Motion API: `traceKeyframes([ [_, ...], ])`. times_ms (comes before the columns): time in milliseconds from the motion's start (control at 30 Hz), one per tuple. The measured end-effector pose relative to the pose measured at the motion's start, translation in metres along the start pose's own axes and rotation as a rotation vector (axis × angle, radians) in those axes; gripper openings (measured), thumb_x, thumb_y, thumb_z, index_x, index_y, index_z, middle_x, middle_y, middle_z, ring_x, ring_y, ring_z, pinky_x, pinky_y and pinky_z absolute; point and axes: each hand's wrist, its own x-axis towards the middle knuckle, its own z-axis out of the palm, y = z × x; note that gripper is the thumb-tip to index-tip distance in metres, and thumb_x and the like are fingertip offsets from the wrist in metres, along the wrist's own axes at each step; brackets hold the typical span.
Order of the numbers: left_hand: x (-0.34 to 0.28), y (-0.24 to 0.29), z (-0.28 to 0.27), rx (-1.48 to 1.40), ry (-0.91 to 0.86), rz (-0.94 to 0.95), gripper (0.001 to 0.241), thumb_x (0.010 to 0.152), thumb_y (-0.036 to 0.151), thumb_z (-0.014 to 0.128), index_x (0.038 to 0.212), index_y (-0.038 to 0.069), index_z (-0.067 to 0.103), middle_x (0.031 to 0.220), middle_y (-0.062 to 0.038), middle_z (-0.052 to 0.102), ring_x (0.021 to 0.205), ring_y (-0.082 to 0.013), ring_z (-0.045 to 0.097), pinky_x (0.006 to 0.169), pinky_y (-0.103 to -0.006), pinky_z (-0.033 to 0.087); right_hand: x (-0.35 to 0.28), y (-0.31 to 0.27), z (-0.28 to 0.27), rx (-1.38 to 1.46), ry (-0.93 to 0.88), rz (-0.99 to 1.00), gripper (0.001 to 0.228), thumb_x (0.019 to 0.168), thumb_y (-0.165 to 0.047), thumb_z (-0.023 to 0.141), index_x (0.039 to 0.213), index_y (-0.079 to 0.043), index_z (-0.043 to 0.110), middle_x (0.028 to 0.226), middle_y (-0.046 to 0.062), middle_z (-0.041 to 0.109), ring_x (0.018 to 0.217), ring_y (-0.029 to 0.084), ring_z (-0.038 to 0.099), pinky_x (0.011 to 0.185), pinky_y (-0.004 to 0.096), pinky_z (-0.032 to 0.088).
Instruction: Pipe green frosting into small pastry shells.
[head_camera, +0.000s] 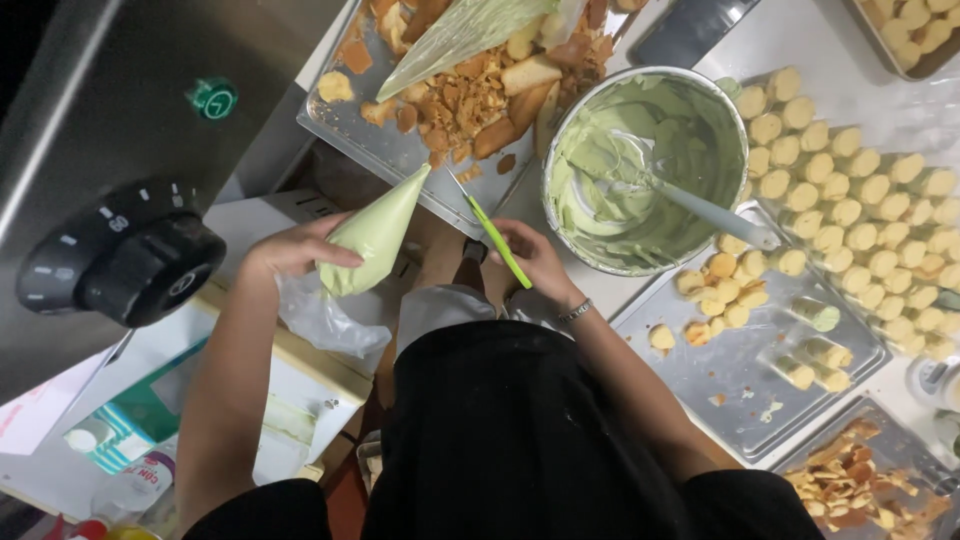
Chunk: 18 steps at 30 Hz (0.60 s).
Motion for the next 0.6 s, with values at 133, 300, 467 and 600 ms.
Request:
traceKeyframes([
  [133, 0.014, 0.012, -0.006, 0.018, -0.045, 0.003, 0.090, 0.075, 0.015, 0.080, 0.154, 0.003, 0.040, 0.130, -0.009, 0.064, 0.119, -0.0188, 0.060, 0.099, -0.0335, 0.049, -0.008, -0.003, 0.000, 0.022, -0.011, 0.007, 0.053, 0.094, -0.002, 0.073, 0.144, -0.005, 0.055, 0.107, -0.005, 0.060, 0.100, 0.005, 0.059, 0.093, 0.022, 0.051],
  [300, 0.024, 0.023, -0.005, 0.017, -0.120, -0.007, 0.087, 0.078, 0.014, 0.080, 0.154, 0.001, 0.041, 0.128, -0.009, 0.064, 0.117, -0.0179, 0.060, 0.098, -0.0338, 0.050, -0.013, -0.003, 0.000, 0.021, 0.020, 0.025, 0.054, 0.093, -0.002, 0.074, 0.143, -0.006, 0.056, 0.108, -0.007, 0.058, 0.103, 0.004, 0.057, 0.095, 0.020, 0.050],
  [467, 0.024, 0.028, -0.006, 0.006, -0.130, -0.017, 0.085, 0.078, 0.014, 0.079, 0.153, 0.002, 0.042, 0.127, -0.009, 0.064, 0.117, -0.0177, 0.060, 0.097, -0.0336, 0.050, -0.014, 0.008, -0.006, 0.041, 0.032, 0.006, 0.053, 0.094, -0.001, 0.074, 0.143, -0.005, 0.057, 0.108, -0.006, 0.058, 0.102, 0.004, 0.057, 0.093, 0.020, 0.049],
  [600, 0.025, 0.030, -0.006, 0.021, -0.114, -0.047, 0.087, 0.077, 0.014, 0.079, 0.154, 0.003, 0.041, 0.128, -0.008, 0.064, 0.118, -0.0176, 0.060, 0.097, -0.0334, 0.050, -0.017, 0.001, -0.003, 0.072, 0.015, 0.045, 0.052, 0.094, -0.002, 0.074, 0.143, -0.005, 0.057, 0.109, -0.006, 0.059, 0.097, 0.003, 0.056, 0.084, 0.019, 0.048],
])
